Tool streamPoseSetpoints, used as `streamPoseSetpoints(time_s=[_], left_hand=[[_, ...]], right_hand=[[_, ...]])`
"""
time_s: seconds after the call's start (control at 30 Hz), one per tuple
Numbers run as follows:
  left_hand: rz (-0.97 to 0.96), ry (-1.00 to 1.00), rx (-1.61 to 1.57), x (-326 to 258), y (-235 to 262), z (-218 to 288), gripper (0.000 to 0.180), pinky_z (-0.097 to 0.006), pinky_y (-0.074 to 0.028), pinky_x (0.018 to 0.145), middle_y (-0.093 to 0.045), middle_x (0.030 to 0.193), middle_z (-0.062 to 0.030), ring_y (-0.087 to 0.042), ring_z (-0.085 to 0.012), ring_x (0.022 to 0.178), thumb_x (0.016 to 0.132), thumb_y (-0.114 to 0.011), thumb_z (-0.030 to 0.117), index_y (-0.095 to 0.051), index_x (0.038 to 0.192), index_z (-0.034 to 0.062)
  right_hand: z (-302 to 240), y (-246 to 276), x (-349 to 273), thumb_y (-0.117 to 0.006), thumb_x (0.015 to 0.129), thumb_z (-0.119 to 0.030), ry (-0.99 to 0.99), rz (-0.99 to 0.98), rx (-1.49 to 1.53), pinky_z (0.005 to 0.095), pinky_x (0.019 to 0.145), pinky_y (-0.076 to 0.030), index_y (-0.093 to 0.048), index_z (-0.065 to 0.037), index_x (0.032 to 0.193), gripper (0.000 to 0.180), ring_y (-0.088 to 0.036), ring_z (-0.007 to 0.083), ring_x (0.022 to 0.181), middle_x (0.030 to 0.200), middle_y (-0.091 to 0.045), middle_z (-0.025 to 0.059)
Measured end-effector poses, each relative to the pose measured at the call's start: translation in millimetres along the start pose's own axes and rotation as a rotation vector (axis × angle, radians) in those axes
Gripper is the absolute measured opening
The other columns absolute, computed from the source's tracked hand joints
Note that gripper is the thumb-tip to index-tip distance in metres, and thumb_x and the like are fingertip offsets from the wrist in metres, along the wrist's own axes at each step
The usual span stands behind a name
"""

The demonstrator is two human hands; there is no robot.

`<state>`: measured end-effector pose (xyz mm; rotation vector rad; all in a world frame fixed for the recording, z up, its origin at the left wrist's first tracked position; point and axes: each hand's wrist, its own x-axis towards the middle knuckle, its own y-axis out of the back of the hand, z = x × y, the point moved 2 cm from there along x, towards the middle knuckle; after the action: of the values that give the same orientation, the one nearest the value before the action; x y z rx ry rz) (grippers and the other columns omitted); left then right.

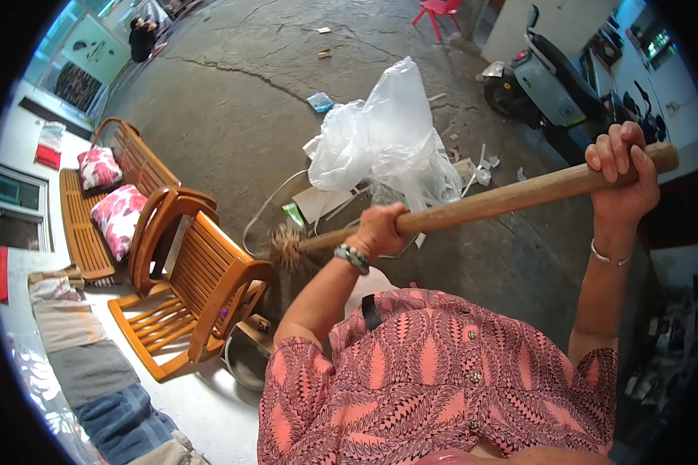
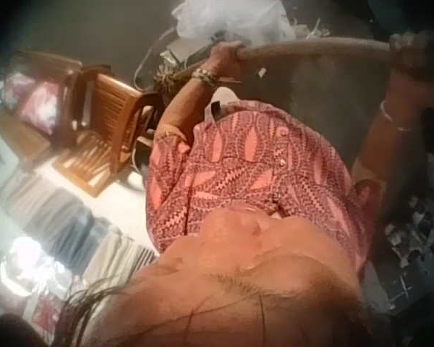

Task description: The person sweeps debris across a concrete floor using a broom and then picks up and unfolds a large plastic bag.

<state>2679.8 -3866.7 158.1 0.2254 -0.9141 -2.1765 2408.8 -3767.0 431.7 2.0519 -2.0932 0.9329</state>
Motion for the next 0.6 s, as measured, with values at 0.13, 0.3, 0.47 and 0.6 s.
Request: streamPoseSetpoints(time_s=[0.13,0.3,0.47,0.6], left_hand=[[0.055,-0.046,0.152,45,7,-57,0.027,-0.043,-0.051,0.067,-0.064,0.08,-0.0131,-0.063,-0.0349,0.078,0.061,-0.067,0.014,-0.061,0.087,0.0139],[0.125,-0.111,0.263,100,33,-103,0.027,-0.043,-0.049,0.07,-0.063,0.081,-0.0116,-0.061,-0.0344,0.08,0.063,-0.067,0.012,-0.059,0.089,0.0104],[0.166,-0.255,0.167,104,16,-65,0.027,-0.043,-0.046,0.065,-0.059,0.075,-0.0134,-0.058,-0.0348,0.073,0.061,-0.063,0.007,-0.059,0.087,0.0073],[-0.045,-0.288,0.047,52,-19,-89,0.024,-0.042,-0.046,0.064,-0.058,0.074,-0.0127,-0.057,-0.0347,0.072,0.062,-0.063,0.006,-0.06,0.086,0.0074]], right_hand=[[21,-29,-29,-0.055,0.085,-0.018,0.075,-0.015,-0.121,0.0324,0.076,-0.042,-0.052,-0.004,0.102,0.022,-0.047,0.0134,0.066,0.073,-0.046,0.0009],[60,-33,-61,-0.059,0.083,-0.021,0.006,0.015,-0.375,0.0418,0.097,-0.04,-0.052,-0.005,0.108,0.03,-0.053,0.0169,0.079,0.079,-0.049,0.0014],[33,7,-91,-0.06,0.086,-0.025,0.029,0.352,-0.2,0.0442,0.098,-0.039,-0.053,-0.003,0.109,0.033,-0.053,0.0173,0.085,0.082,-0.051,0.0022],[43,10,-134,-0.055,0.088,-0.022,0.079,0.751,-0.041,0.0393,0.085,-0.044,-0.055,-0.004,0.108,0.027,-0.049,0.0132,0.073,0.074,-0.047,0.0003]])
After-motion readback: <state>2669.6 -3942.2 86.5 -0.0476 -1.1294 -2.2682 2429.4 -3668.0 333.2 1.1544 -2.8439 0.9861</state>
